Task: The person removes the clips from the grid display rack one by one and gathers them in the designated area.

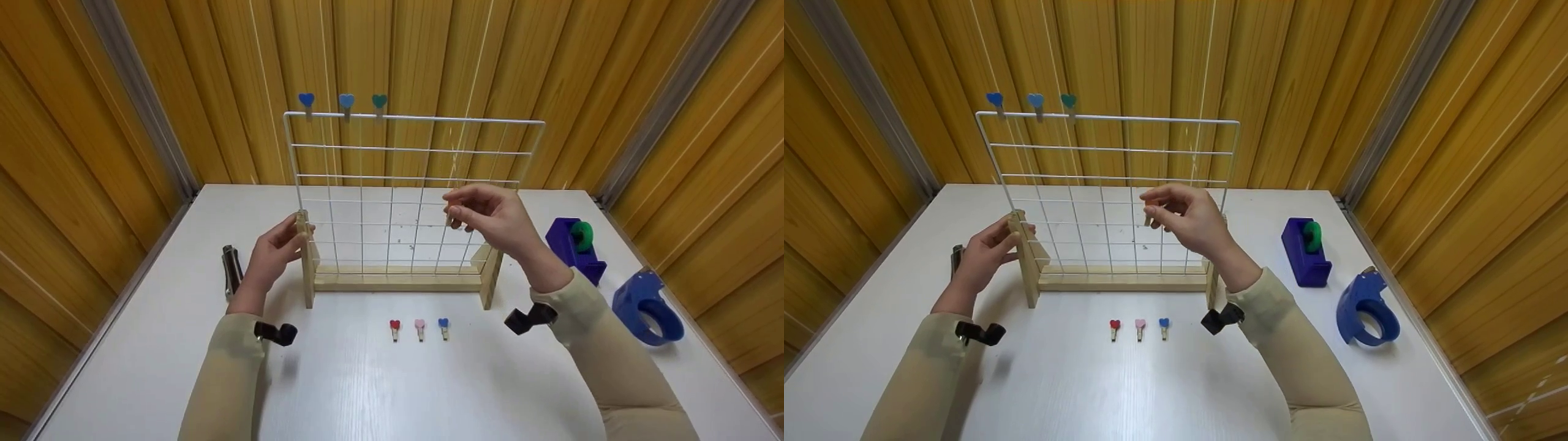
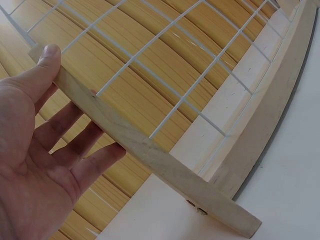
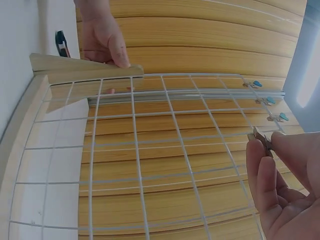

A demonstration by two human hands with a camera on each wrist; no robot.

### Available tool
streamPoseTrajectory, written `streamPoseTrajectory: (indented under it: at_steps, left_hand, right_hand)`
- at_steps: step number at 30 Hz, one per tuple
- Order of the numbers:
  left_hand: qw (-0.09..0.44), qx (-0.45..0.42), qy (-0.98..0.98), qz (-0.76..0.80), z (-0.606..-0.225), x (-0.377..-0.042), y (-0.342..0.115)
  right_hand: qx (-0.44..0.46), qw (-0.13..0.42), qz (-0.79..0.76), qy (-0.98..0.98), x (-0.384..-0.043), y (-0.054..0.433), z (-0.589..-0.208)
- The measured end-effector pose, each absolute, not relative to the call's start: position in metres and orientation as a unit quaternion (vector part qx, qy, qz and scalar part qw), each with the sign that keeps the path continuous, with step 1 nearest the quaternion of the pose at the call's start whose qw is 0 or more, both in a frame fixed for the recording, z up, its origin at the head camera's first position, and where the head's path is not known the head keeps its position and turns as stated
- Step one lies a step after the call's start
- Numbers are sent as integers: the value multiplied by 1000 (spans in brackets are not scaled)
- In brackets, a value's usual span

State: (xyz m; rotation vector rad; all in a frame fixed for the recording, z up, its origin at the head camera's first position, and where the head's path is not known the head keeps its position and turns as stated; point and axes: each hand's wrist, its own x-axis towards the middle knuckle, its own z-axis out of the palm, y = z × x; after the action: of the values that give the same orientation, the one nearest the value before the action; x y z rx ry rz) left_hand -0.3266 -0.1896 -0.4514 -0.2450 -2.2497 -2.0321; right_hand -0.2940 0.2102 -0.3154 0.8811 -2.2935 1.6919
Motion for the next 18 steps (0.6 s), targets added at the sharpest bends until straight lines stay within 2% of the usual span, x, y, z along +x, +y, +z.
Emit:
streamPoseTrajectory:
  at_steps: [18]
  left_hand:
    - [54,-74,-739,-667,-451,-327,-189]
  right_hand:
    - [242,9,547,-801,-274,244,-383]
